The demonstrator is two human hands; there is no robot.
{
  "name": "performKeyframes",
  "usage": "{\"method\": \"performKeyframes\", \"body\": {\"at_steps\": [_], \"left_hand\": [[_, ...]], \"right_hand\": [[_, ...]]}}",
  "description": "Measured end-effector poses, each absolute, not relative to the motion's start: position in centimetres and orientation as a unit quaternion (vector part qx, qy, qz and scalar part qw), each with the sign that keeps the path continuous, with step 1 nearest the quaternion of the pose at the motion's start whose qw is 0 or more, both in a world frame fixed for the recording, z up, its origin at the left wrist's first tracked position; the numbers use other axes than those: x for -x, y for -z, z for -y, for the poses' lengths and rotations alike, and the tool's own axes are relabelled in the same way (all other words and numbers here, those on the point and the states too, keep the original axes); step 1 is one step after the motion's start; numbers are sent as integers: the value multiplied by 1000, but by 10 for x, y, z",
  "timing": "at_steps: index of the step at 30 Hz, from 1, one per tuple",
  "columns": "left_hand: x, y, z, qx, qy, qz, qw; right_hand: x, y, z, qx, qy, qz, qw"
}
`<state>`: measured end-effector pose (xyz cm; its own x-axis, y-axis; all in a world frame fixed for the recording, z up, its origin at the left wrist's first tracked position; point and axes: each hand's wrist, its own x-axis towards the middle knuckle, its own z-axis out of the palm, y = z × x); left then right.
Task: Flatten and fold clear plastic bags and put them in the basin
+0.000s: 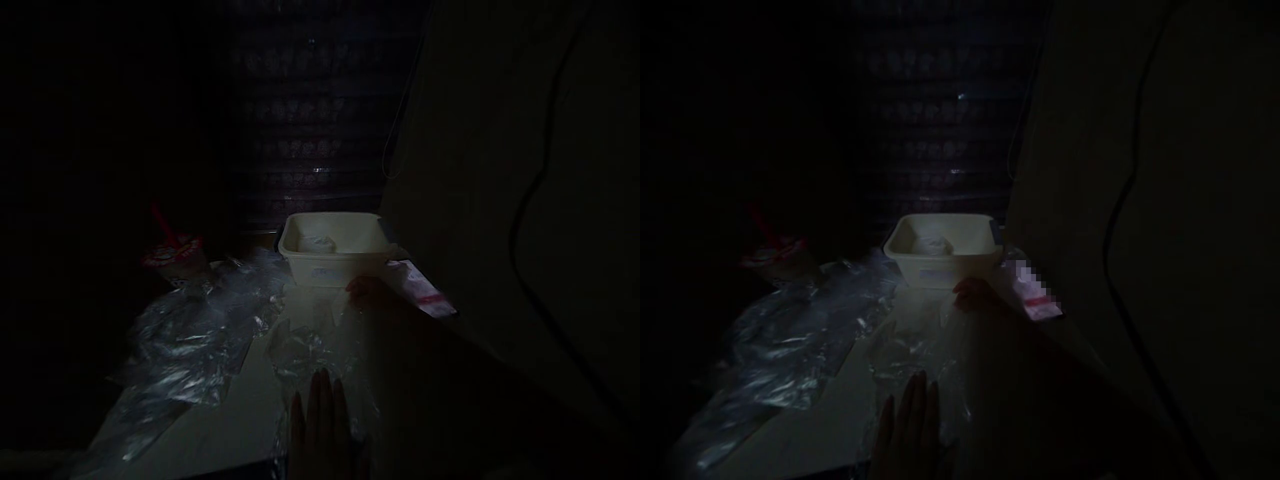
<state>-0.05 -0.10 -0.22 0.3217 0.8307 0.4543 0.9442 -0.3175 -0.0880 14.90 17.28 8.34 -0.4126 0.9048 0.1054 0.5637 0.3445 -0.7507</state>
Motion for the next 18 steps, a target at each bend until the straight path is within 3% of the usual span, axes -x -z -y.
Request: {"method": "performKeyframes", "body": {"at_steps": [7, 12, 18], "left_hand": [[-1, 3, 1, 791, 171, 565, 161], [-1, 2, 0, 794, 178, 557, 162], [-3, -3, 1, 786, 177, 572, 156]], "right_hand": [[-152, -74, -140, 429, -42, 887, 167], [-149, -47, -99, 331, -33, 938, 96], [-165, -48, -129, 404, 26, 912, 71]]}}
